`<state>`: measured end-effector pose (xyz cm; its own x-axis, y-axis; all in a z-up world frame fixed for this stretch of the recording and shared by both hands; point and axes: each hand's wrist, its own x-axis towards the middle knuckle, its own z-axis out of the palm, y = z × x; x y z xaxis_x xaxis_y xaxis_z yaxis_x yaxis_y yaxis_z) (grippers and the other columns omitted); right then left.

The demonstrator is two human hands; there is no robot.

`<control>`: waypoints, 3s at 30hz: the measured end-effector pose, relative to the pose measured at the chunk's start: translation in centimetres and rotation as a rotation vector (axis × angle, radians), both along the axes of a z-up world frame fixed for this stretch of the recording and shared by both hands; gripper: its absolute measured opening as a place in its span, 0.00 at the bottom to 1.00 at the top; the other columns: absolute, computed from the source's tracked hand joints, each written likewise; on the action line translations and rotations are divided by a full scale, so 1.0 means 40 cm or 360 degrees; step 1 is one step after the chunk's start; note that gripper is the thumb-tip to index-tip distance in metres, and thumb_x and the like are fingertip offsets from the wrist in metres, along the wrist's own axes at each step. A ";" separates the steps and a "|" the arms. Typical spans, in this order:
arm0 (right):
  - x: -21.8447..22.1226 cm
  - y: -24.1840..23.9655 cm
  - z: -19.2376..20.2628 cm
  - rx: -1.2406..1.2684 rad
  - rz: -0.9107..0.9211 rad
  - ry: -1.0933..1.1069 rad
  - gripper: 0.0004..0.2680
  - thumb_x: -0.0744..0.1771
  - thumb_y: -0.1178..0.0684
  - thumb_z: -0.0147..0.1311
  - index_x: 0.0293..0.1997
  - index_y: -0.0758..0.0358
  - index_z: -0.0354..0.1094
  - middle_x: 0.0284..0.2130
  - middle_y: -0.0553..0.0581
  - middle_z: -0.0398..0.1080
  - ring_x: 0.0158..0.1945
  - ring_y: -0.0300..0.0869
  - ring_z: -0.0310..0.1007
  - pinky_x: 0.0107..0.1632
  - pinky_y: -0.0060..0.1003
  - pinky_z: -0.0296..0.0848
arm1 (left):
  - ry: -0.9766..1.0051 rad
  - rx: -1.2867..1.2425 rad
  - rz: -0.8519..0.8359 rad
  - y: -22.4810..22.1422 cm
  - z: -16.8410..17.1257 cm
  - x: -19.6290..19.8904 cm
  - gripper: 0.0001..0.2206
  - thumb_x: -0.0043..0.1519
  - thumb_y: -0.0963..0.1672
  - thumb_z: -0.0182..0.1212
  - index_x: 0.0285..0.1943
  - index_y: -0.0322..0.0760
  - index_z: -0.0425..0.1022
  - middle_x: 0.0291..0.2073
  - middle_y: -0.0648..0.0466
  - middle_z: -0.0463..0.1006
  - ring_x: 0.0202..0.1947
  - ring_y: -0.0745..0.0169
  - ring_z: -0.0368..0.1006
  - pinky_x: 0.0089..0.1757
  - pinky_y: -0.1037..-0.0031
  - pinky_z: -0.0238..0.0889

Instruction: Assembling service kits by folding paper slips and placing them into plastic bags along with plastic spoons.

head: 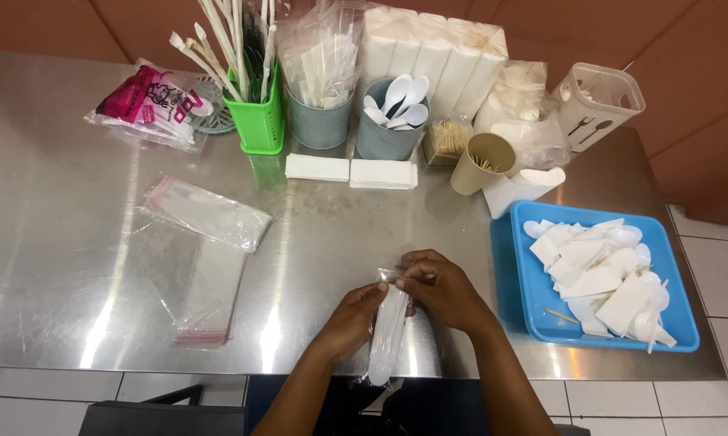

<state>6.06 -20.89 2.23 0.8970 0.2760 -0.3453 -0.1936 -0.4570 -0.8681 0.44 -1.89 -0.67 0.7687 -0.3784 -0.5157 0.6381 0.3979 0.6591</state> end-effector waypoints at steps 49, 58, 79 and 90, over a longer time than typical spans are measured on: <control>-0.015 -0.532 0.005 -0.1827 0.0202 0.0098 0.08 0.66 0.48 0.64 0.43 0.60 0.79 0.31 0.57 0.77 0.38 0.50 0.84 0.44 0.47 0.79 | -0.0208 -0.0166 0.0031 0.063 -0.080 0.117 0.15 0.66 0.42 0.66 0.59 0.26 0.79 0.50 0.38 0.85 0.48 0.48 0.84 0.49 0.61 0.79; -0.019 -0.562 -0.018 -0.1590 -0.0008 0.0119 0.08 0.64 0.44 0.68 0.40 0.50 0.75 0.40 0.51 0.83 0.41 0.45 0.85 0.53 0.37 0.79 | -0.0059 -0.0081 0.0004 0.063 -0.036 0.125 0.20 0.65 0.41 0.61 0.65 0.22 0.74 0.58 0.34 0.82 0.57 0.41 0.80 0.56 0.59 0.76; 0.048 -0.195 0.142 0.0425 -0.0701 -0.0503 0.23 0.67 0.65 0.56 0.72 0.69 0.59 0.37 0.66 0.71 0.39 0.49 0.72 0.43 0.42 0.73 | -0.0245 -0.0148 0.0021 0.060 -0.085 0.129 0.14 0.66 0.41 0.67 0.58 0.24 0.80 0.47 0.39 0.85 0.43 0.50 0.84 0.47 0.61 0.79; 0.210 0.093 0.051 0.0485 -0.0574 -0.0630 0.08 0.68 0.60 0.59 0.52 0.68 0.72 0.32 0.61 0.77 0.34 0.39 0.76 0.34 0.29 0.70 | -0.0254 -0.0120 -0.0047 0.058 -0.118 0.128 0.16 0.67 0.42 0.66 0.62 0.27 0.79 0.51 0.40 0.84 0.49 0.50 0.83 0.53 0.60 0.78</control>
